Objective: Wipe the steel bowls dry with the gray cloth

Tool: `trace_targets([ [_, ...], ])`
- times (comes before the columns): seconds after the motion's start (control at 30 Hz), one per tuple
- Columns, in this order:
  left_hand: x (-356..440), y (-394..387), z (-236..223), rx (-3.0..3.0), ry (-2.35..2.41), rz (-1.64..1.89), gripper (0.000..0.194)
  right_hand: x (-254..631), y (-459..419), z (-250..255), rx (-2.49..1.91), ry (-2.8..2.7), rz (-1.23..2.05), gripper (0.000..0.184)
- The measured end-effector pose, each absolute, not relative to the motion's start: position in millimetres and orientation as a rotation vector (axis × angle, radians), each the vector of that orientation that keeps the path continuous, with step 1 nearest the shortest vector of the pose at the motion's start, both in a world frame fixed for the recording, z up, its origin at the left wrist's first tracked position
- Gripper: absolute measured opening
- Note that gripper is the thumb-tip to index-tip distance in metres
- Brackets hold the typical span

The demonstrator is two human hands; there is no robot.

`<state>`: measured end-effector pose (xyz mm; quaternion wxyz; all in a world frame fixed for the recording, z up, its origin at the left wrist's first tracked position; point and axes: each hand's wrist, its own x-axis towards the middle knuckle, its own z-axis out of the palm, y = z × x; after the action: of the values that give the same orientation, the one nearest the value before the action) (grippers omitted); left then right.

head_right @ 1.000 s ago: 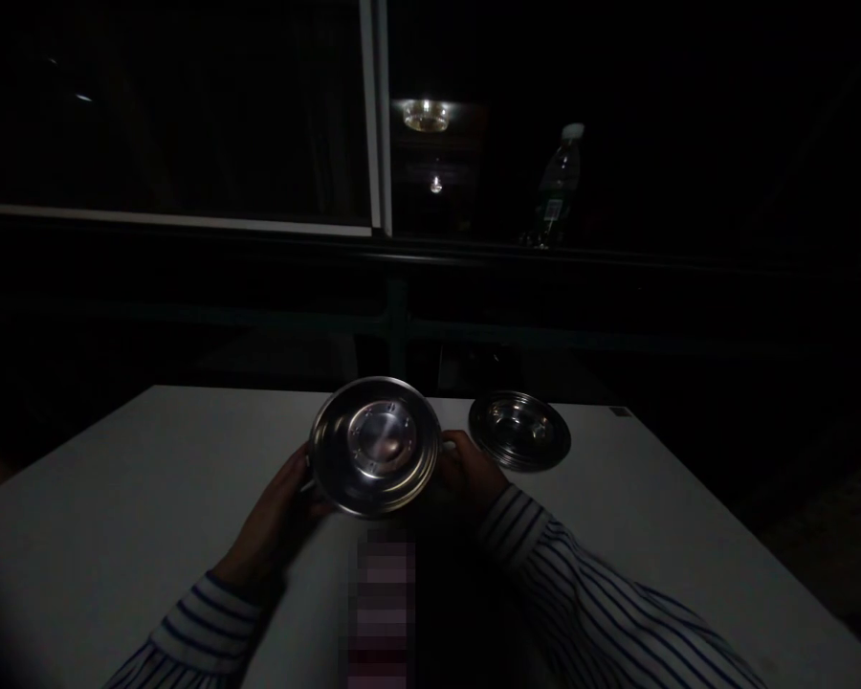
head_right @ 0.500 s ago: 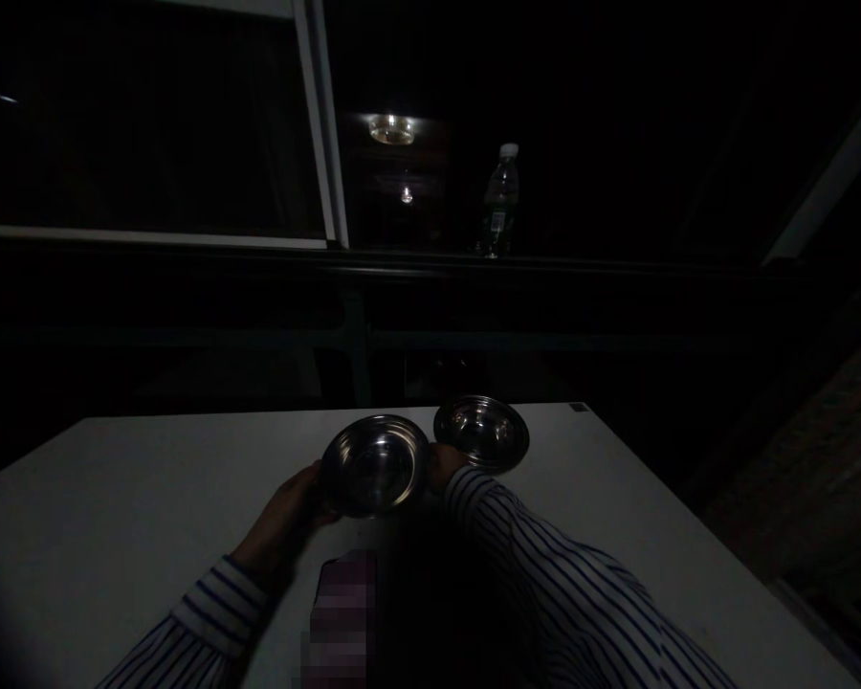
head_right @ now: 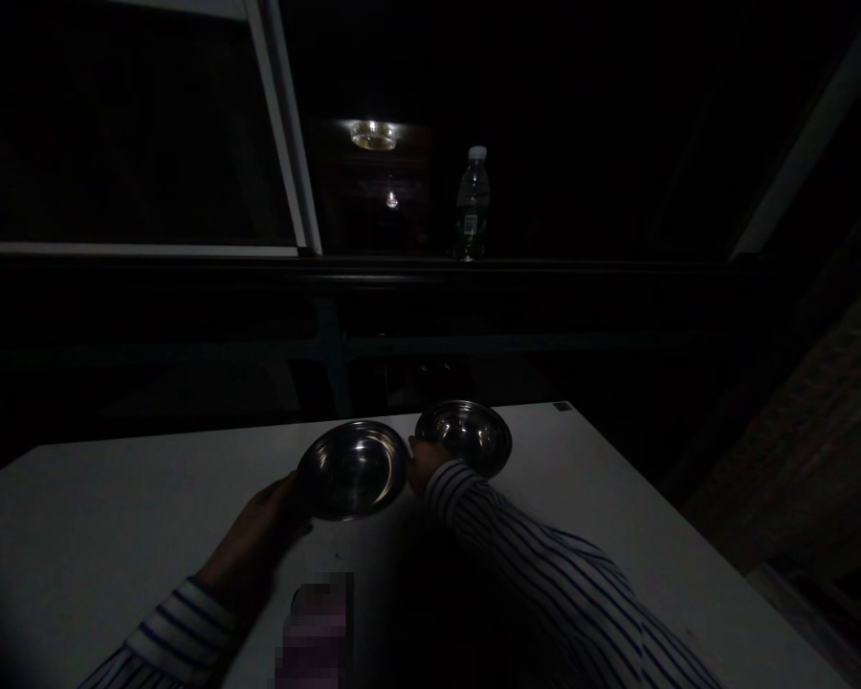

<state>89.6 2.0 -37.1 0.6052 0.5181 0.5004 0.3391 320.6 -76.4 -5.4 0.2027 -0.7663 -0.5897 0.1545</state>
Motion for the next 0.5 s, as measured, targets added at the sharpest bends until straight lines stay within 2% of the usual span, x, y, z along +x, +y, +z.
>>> trace_targets([
  [0.13,91.8,11.1,-8.1,1.665,1.397,1.025,0.041,367.6,-93.1,19.8,-2.091,-1.451,0.179,0.031],
  [0.2,105.8,14.9,6.2,1.800,1.381,1.050,0.036,399.6,-98.5,27.5,-2.036,-1.269,0.167,0.030],
  [0.33,158.6,18.1,19.9,1.953,1.138,0.856,0.033,455.1,-106.0,25.6,-2.007,-0.868,0.301,0.030],
  [0.43,204.3,18.1,19.6,2.143,1.031,0.583,0.034,476.6,-111.5,12.6,-2.023,-0.780,0.321,0.029],
  [0.5,230.4,18.9,17.6,2.171,1.018,0.530,0.031,481.7,-114.5,1.0,-2.031,-0.753,0.349,0.026],
])
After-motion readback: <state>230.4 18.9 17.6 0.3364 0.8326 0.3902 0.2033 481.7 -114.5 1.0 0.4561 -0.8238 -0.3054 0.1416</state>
